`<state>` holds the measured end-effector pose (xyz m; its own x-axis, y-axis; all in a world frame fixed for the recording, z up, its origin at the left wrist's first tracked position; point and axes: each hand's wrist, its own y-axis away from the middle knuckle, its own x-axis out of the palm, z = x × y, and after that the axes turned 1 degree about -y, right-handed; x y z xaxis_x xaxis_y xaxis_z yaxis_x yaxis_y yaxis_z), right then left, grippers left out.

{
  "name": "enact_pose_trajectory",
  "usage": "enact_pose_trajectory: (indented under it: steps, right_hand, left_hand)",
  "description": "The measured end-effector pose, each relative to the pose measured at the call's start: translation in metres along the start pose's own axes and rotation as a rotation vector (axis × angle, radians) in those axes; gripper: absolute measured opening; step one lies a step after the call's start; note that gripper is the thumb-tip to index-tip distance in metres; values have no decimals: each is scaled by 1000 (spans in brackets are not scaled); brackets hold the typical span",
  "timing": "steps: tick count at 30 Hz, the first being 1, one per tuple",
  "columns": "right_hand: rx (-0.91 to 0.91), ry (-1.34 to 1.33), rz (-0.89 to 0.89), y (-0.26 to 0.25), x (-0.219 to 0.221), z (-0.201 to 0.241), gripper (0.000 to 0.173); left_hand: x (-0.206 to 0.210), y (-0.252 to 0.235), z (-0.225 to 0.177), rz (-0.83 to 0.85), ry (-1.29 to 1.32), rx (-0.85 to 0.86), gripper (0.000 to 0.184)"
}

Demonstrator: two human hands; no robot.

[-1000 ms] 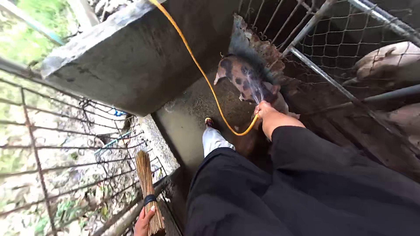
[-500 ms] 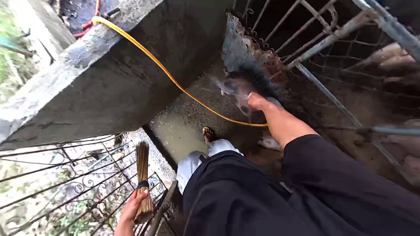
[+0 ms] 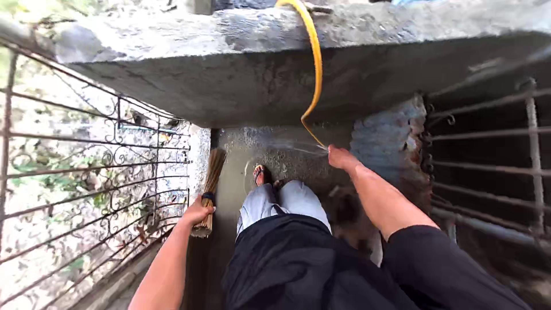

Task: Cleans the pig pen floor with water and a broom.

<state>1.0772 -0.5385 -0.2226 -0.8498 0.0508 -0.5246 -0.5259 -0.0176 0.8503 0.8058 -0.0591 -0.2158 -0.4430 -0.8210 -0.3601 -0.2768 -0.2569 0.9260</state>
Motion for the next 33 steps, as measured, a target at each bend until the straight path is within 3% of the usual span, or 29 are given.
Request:
enact_pose_trajectory:
  steps: [5,10,12,14,17,20,23,25,27,30,33]
  right_hand:
    - [-69,99,110,-62,-6,26,53]
    - [-84,101,119,-153,-4,56,39]
    - [-99,92,113,-179,6,60,41]
    - [-148,102,101,-215,17,77,41]
    - [-177,117,164,-250,37,93,41]
    - [-200,-14,266,-280,64,123,42]
    - [-180,-213,365,-305,88,139,42]
    - [-150,-259,404,-310,102,150,42]
    - [-153,-258,431,-304,116,158,42]
    - [-232,-159,416,-295,133,163,45]
    - [-294,-71,322,-279,152,157,46]
  left_hand:
    - [34,-53,-55,87,-175,-137,99]
    - [99,-146,-140,60,185,-80,83]
    - [132,-190,-158,36,290,-37,80]
    - [136,-239,-164,46,335,-8,76]
    - [169,-297,-122,45,383,-62,69]
    - [226,-311,3,-29,401,-274,68]
    - [316,-263,143,6,414,-626,75]
    - [356,-213,191,60,472,-810,77]
    - [372,-164,196,32,556,-871,78]
    - [362,-127,136,-1,645,-717,85]
    - [301,-178,41,-14,719,-359,78]
